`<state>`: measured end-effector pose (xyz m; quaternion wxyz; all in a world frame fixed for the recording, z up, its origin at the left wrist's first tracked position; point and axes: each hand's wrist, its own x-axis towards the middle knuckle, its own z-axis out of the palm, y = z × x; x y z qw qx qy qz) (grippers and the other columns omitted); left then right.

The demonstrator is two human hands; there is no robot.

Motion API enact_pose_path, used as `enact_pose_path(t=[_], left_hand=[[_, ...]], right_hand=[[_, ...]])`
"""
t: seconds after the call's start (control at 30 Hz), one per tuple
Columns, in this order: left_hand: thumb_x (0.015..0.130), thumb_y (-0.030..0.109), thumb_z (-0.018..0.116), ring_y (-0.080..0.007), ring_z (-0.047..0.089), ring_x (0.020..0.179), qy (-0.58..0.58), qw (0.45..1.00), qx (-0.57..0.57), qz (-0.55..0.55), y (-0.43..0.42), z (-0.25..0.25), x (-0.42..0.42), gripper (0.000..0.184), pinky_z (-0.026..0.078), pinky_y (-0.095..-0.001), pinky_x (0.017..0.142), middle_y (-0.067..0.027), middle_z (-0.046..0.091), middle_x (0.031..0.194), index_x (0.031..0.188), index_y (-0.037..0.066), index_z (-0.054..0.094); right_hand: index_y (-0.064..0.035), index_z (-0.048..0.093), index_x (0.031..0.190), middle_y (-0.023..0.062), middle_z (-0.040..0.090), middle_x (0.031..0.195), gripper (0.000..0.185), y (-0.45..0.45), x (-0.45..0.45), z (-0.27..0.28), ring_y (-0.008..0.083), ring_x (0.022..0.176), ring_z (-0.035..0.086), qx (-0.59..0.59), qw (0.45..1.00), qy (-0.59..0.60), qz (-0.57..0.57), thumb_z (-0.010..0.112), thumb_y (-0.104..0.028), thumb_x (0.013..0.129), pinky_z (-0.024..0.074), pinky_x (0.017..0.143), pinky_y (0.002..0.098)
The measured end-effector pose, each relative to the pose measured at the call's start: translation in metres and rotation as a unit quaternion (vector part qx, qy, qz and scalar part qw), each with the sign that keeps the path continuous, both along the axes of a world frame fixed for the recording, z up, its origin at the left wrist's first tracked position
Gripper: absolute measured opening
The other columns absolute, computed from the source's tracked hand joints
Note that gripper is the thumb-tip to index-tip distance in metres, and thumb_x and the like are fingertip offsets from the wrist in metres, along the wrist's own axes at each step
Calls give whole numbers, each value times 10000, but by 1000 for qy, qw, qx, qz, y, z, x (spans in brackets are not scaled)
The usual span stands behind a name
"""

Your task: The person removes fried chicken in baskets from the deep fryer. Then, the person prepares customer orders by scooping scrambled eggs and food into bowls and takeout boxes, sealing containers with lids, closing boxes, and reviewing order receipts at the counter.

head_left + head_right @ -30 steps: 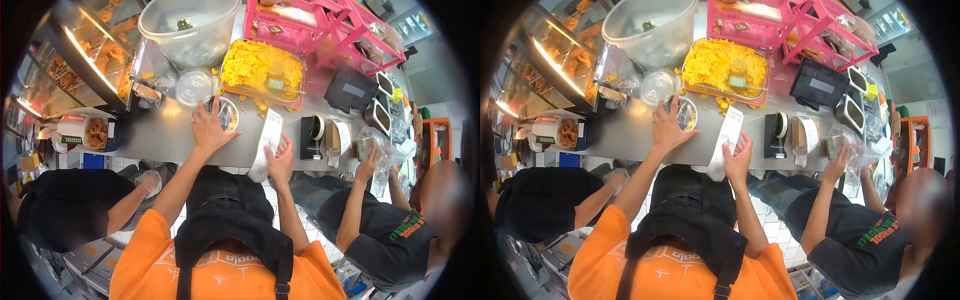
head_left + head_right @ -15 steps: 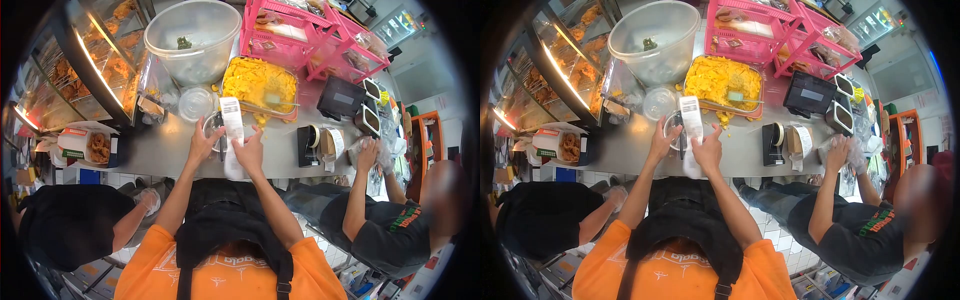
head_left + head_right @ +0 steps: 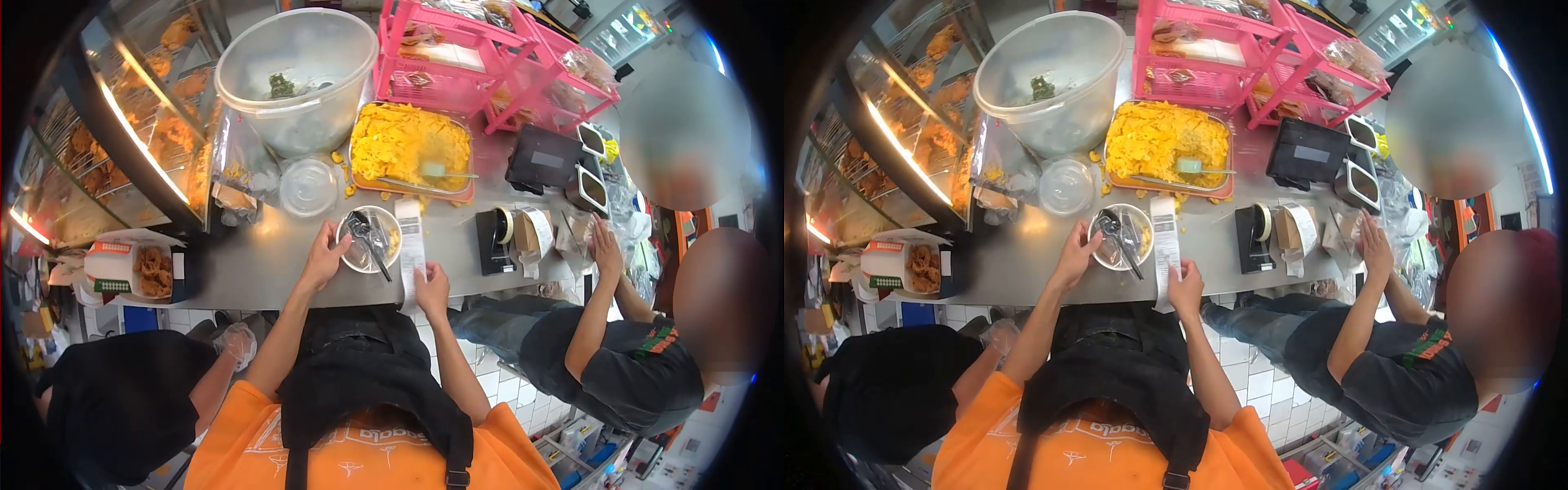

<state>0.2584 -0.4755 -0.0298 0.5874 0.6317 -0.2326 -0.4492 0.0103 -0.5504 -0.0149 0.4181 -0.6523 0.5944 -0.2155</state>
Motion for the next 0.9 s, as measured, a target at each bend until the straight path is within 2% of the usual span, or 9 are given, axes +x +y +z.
enact_pose_path(t=[0.2, 0.27, 0.43, 0.6, 0.67, 0.7, 0.73, 0.8, 0.9], left_hand=[[1027, 237, 553, -57, 464, 825, -23, 996, -3, -84, -1, 47, -15, 166, 420, -216, 753, 29, 483, 891, 987, 105, 461], [1055, 275, 498, -47, 386, 793, 160, 986, 20, -51, -5, 70, -23, 171, 373, -212, 705, 40, 442, 877, 1022, 112, 454], [1074, 347, 431, -40, 372, 753, -34, 982, -86, -164, -35, 57, -41, 229, 344, -206, 664, 41, 414, 849, 1070, 120, 399], [1077, 333, 421, -75, 494, 835, -19, 967, -126, -220, -50, 50, -73, 267, 418, -228, 732, 2, 526, 950, 1177, 87, 441], [1074, 319, 412, -157, 577, 1111, 7, 980, -110, -163, -51, 40, -83, 405, 459, -303, 949, -80, 590, 1225, 1354, 26, 439], [1072, 303, 392, -238, 453, 1350, 137, 971, -48, -190, -48, 27, -79, 509, 348, -371, 1130, -133, 484, 1447, 1471, -11, 360], [1072, 303, 392, -238, 453, 1350, 139, 968, -54, -201, -48, 36, -83, 509, 348, -371, 1130, -133, 484, 1447, 1471, -11, 360], [1064, 382, 375, -253, 473, 1332, 283, 939, -9, -198, -52, 69, -92, 526, 385, -385, 1106, -123, 501, 1432, 1451, 26, 397], [1067, 403, 359, -258, 515, 1290, 364, 902, -80, -216, -68, 70, -95, 530, 410, -397, 1083, -125, 524, 1408, 1430, 22, 422]], right_hand=[[47, 589, 1148, 156, 706, 1008, 256, 7, -23, 37, 185, 927, 672, 23, 975, -146, -168, 617, -107, 945, 509, 818, 300], [50, 562, 1190, 147, 702, 1020, 287, 1, -26, 81, 155, 948, 659, 60, 964, -204, -158, 611, -117, 962, 507, 817, 279], [2, 521, 1268, 92, 695, 931, 333, -12, 0, 166, 113, 750, 648, 23, 944, -302, -131, 604, -109, 964, 508, 662, 252], [-28, 516, 1274, 145, 675, 911, 512, 14, -10, 155, 233, 734, 663, -33, 993, -56, -94, 745, -183, 842, 512, 654, 348], [-40, 516, 1276, 104, 670, 979, 517, 23, -14, 154, 164, 862, 645, -358, 914, 177, -70, 753, -189, 841, 502, 737, 313], [-42, 523, 1272, 121, 662, 1065, 547, 26, -14, 160, 175, 958, 639, -338, 915, 195, -104, 776, -213, 818, 504, 818, 322], [-42, 523, 1272, 121, 662, 1065, 547, 25, -18, 153, 175, 958, 639, -343, 911, 200, -114, 776, -213, 818, 504, 818, 322], [-29, 505, 1298, 181, 667, 1129, 588, 18, -33, 133, 265, 993, 684, -27, 987, -139, -77, 771, -227, 812, 524, 872, 366], [-24, 495, 1318, 161, 665, 1161, 605, 9, -39, 139, 229, 1031, 671, -7, 976, -185, -118, 765, -226, 815, 520, 893, 339]])
